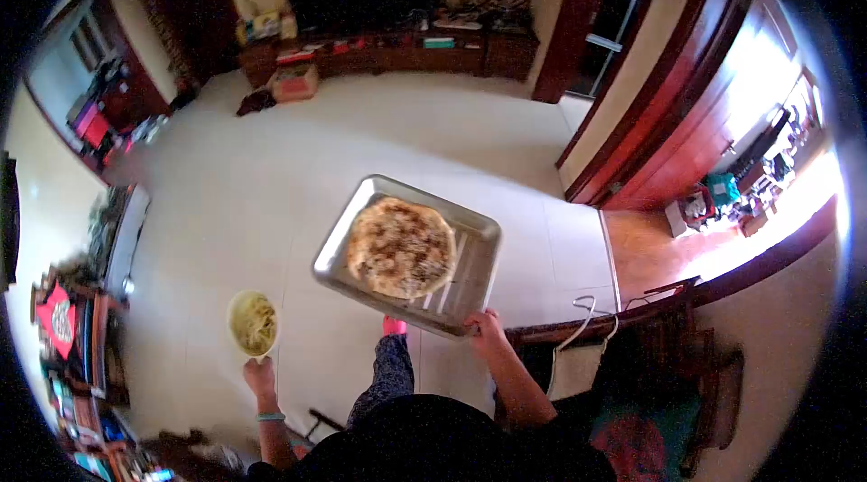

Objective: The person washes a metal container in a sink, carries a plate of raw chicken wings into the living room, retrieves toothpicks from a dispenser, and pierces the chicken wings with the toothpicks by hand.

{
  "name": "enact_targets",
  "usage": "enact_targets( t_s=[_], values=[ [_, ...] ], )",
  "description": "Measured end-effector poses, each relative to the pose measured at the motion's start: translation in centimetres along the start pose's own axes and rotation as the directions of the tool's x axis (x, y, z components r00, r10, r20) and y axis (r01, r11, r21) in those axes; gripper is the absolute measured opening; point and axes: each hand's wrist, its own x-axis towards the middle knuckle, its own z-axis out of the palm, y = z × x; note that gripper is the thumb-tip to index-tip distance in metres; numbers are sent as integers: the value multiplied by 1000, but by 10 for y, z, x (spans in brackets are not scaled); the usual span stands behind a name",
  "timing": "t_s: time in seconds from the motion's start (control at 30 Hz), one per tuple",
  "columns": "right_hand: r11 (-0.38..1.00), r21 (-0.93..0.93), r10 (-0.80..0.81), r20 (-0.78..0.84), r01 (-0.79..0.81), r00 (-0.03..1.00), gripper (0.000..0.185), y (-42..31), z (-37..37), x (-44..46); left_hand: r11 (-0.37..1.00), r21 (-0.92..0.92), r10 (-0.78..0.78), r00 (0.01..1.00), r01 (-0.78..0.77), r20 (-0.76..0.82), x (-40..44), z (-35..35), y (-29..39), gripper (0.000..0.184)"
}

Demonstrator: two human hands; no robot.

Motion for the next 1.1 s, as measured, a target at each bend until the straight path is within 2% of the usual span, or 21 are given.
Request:
enact_targets(
  t_s=[0.03,0.07,0.1,0.13,0.2,0.23,0.27,0.3,0.33,0.37,0.4,0.47,0.53,0.6,0.63,0.7,0.83,0.93,0.97,1.07,1.1],
  values=[
    [972,223,94,-78,-74,993,15,7,18,-65,998,-53,34,999,-33,10,11,-26,-35,31],
    [865,472,247,-108,-169,963,12,3,-11,-37,983,-169,84,991,-65,105,40,-6,26,31],
    [855,495,262,-147,-159,954,12,11,-32,-20,953,-293,137,971,-75,197,67,13,71,32],
    [981,144,-93,-248,132,964,10,22,-49,-5,942,-316,206,942,-117,264,86,30,101,30],
    [963,162,-137,-393,215,909,10,-9,-46,11,906,-369,340,878,-209,336,117,67,157,28],
    [828,557,217,-436,72,873,13,-50,-34,6,881,-401,403,844,-252,355,124,88,181,27],
    [790,587,133,-448,179,884,15,5,66,-107,848,-435,472,804,-303,361,137,35,45,27],
    [796,566,52,-416,214,908,14,22,97,-136,817,-437,545,754,-377,367,148,36,19,26],
    [751,595,73,-505,286,860,12,1,135,-156,835,-489,495,735,-253,463,149,48,19,26],
    [859,424,18,-588,288,809,9,5,145,-151,850,-509,451,685,-134,573,161,60,31,26],
    [790,502,-4,-570,352,821,6,21,146,-140,848,-500,485,638,-176,598,174,71,46,26],
    [698,588,28,-591,408,806,5,20,155,-134,869,-488,450,541,-82,710,188,82,67,26],
    [642,623,23,-597,446,802,6,44,156,-125,853,-481,504,563,-204,655,186,101,65,27],
    [696,577,-56,-551,428,833,13,42,157,-114,807,-484,584,578,-337,570,195,86,73,27],
    [665,626,38,-572,406,819,12,33,165,-114,853,-456,512,577,-254,636,192,75,66,25],
    [687,613,18,-552,390,834,6,8,181,-124,866,-474,477,550,-161,685,185,67,39,23],
    [706,601,-77,-461,375,884,5,52,126,-94,859,-503,463,570,-99,678,116,91,22,22],
    [712,609,-122,-385,351,915,6,49,122,-99,813,-521,552,626,-258,551,81,92,-1,23],
    [707,581,-129,-455,404,881,5,43,123,-90,808,-511,559,653,-292,511,79,110,-4,23],
    [766,540,-58,-482,349,874,9,50,112,-73,802,-432,595,622,-413,509,67,130,3,22],
    [697,604,-30,-515,387,857,11,70,104,-50,796,-412,604,619,-443,502,59,131,10,22]
  ],
)
